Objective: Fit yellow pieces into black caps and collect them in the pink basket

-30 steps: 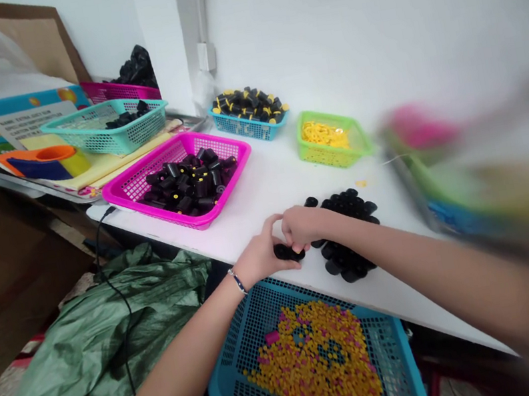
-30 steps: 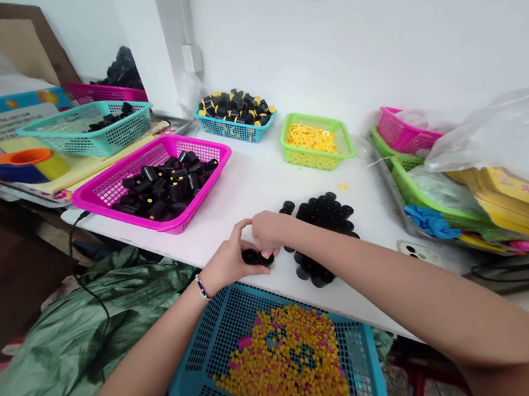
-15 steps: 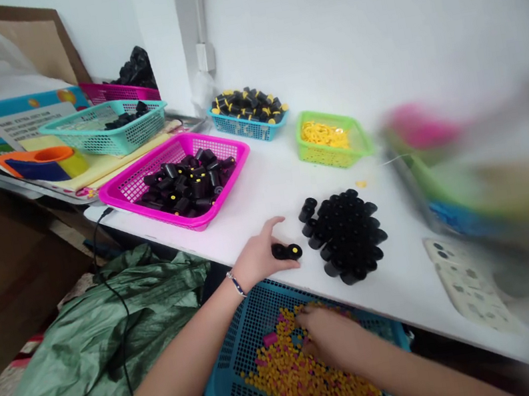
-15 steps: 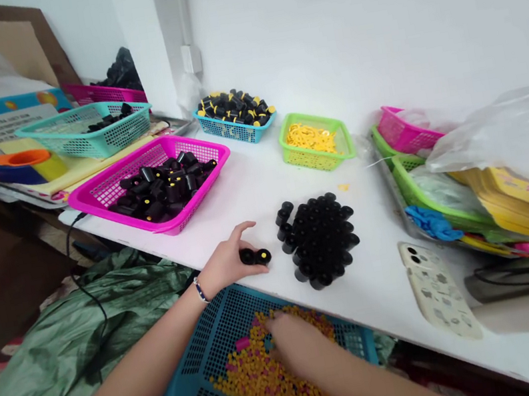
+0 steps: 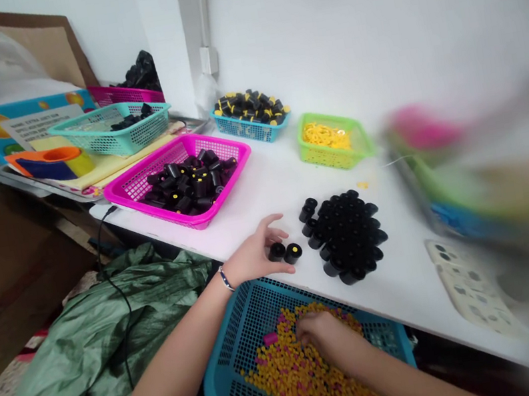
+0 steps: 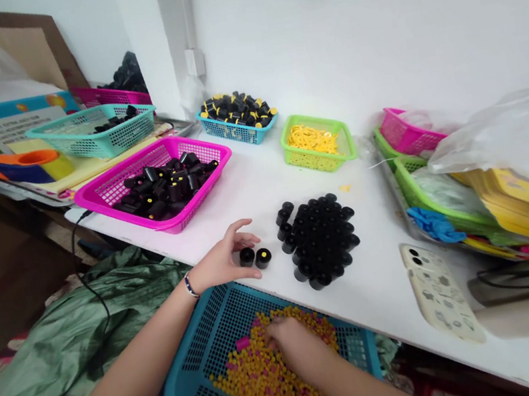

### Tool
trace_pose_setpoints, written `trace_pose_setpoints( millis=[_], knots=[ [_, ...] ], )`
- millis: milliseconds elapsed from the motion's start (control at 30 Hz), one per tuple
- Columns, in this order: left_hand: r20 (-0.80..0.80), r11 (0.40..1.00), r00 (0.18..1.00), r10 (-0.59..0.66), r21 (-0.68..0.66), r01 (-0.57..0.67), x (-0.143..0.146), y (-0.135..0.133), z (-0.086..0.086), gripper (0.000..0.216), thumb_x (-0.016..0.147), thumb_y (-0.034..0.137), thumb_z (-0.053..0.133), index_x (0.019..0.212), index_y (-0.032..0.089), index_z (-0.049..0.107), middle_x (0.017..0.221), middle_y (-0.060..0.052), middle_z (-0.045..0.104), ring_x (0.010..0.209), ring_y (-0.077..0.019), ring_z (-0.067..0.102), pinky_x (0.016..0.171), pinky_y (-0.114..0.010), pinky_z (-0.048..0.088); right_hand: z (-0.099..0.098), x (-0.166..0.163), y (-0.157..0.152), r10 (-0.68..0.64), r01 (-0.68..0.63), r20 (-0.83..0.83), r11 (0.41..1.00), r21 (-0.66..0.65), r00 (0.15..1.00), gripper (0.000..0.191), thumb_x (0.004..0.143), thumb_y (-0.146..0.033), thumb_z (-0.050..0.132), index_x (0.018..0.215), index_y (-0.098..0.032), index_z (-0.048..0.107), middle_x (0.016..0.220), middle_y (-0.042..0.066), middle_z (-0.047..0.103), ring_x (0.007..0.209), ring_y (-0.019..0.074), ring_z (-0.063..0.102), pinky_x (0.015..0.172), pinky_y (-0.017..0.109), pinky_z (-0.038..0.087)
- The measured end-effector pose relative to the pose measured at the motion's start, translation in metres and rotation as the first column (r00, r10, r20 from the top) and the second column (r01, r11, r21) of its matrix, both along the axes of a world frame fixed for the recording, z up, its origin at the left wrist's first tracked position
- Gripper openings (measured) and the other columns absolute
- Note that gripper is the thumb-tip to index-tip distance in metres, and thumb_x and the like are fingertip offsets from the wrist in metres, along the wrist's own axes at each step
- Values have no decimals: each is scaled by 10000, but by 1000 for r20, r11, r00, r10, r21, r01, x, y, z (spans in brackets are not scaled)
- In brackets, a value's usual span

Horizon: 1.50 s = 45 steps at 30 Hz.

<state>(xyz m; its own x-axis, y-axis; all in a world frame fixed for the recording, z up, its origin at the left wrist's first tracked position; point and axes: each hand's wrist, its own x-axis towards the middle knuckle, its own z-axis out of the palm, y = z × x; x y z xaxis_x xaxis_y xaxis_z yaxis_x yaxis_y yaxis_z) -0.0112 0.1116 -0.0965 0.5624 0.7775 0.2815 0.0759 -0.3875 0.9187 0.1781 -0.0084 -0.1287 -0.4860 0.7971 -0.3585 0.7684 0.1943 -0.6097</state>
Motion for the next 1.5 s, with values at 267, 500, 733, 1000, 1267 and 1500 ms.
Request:
trace_pose_setpoints(
  millis=[267, 500, 733, 1000, 1267, 1500],
  knots=[
    [53, 1000, 998, -20, -10, 21, 1, 3, 0, 909, 613, 252, 781, 1339, 247, 235, 1058, -87, 589, 972, -191, 580, 907, -379, 439, 100, -18, 63, -8, 129, -247, 869, 478, 969, 219, 821, -130, 471, 887, -231, 654, 886, 2, 660, 794, 127, 615, 777, 258, 466],
    [39, 999, 999, -22, 26, 21, 1, -1, 4, 918, 597, 227, 788, 1336, 225, 244, 946, -58, 628, 863, -182, 611, 811, -337, 472, 91, -22, 93, -62, 96, -76, 780, 618, 995, 151, 807, -169, 552, 806, -221, 694, 810, 16, 660, 782, 148, 600, 749, 272, 468],
    [-94, 992, 995, 39, 122, -27, 1, 0, 2, 780, 682, 221, 713, 1330, 222, 279, 915, -38, 661, 796, -172, 623, 740, -301, 467, 81, -25, 92, -73, 111, -83, 685, 720, 994, 115, 793, -193, 601, 802, -235, 708, 771, 16, 667, 792, 169, 574, 765, 309, 462],
    [-208, 986, 970, 125, 131, -99, 2, -1, 2, 800, 689, 271, 705, 1350, 207, 260, 833, -15, 691, 744, -188, 641, 676, -281, 454, 78, -30, 91, -74, 11, 43, 604, 797, 996, 117, 813, -202, 590, 810, -226, 705, 755, 36, 655, 813, 187, 556, 762, 331, 406],
    [-208, 980, 965, 158, 156, -127, 3, -2, 1, 770, 681, 273, 713, 1330, 205, 304, 778, -5, 686, 709, -178, 634, 660, -264, 449, 80, -21, 85, 51, -179, 177, 502, 846, 983, 255, 856, -146, 522, 1082, -204, 624, 812, 22, 718, 1044, 233, 510, 831, 360, 320],
    [-203, 983, 970, 132, 150, -102, 2, -1, 1, 754, 695, 258, 697, 1334, 212, 300, 788, 2, 679, 711, -164, 629, 666, -257, 449, 75, -22, 77, -32, -135, 165, 439, 888, 986, 123, 886, -202, 508, 939, -211, 619, 770, 19, 721, 1113, 219, 507, 849, 386, 241]
  ],
)
